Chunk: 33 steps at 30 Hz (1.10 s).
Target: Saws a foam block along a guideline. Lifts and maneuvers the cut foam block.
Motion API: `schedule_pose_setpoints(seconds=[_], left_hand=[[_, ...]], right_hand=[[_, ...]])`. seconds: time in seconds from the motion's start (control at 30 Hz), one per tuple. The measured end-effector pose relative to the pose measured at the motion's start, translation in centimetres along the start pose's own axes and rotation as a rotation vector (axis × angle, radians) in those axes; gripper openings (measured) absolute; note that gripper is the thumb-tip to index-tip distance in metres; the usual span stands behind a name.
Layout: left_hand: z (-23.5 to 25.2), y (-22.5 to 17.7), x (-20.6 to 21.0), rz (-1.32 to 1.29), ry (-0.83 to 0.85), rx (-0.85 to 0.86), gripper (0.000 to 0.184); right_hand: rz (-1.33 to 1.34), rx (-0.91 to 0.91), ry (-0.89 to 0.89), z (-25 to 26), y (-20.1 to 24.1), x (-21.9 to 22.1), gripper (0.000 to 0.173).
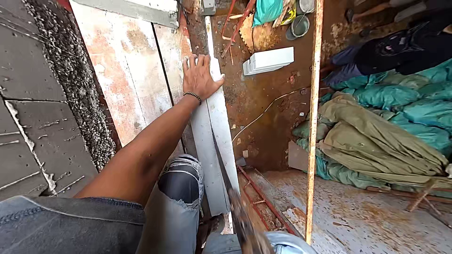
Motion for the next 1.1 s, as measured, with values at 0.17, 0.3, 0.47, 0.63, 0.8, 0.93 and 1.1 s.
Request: schedule_pose_setpoints(seconds=[0.17, 0.3, 0.47, 0.63, 0.8, 0.93, 1.1], left_hand=[[0.3, -0.2, -0.4, 0.004, -0.022, 0.014, 0.095], [-0.2, 0.2, 0.2, -0.003, -0.029, -0.003, 0.093], [-2.2, 0.6, -1.0, -0.205, -0.084, 0.088, 0.075], [-8.2, 2.2, -2.4, -0.122, 0.215, 0.168, 0.058], [-10.2, 2.4, -3.9, -0.015, 0.545, 0.239, 0.049], [-9.4, 2.6, -4.6, 0.04, 0.679, 0.186, 0.048], [-6.2, 0.7, -6.2, 0.135, 0.679, 0.143, 0.033]], right_hand=[[0.139, -0.015, -0.116, 8.8, 0.5, 6.2, 0.04], [0.117, -0.023, -0.133, 6.6, 0.5, 6.6, 0.043], [0.079, 0.007, -0.143, 5.4, 0.9, 7.0, 0.044], [0.055, 0.033, -0.103, 5.6, 0.8, 7.1, 0.046], [0.053, 0.04, -0.089, 5.5, 1.0, 7.3, 0.047], [0.05, 0.046, -0.101, 5.2, 1.1, 7.3, 0.046], [0.044, 0.053, -0.098, 6.1, 1.7, 7.0, 0.046]])
Point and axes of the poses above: each hand's wrist, its own z-axis towards the middle knuckle, its own x-axis out of the palm, y = z × x, the point moved 10 cm from there along z, towards the middle knuckle, and after that the axes turned 11 degrees about -y, right-handed, at the moved point
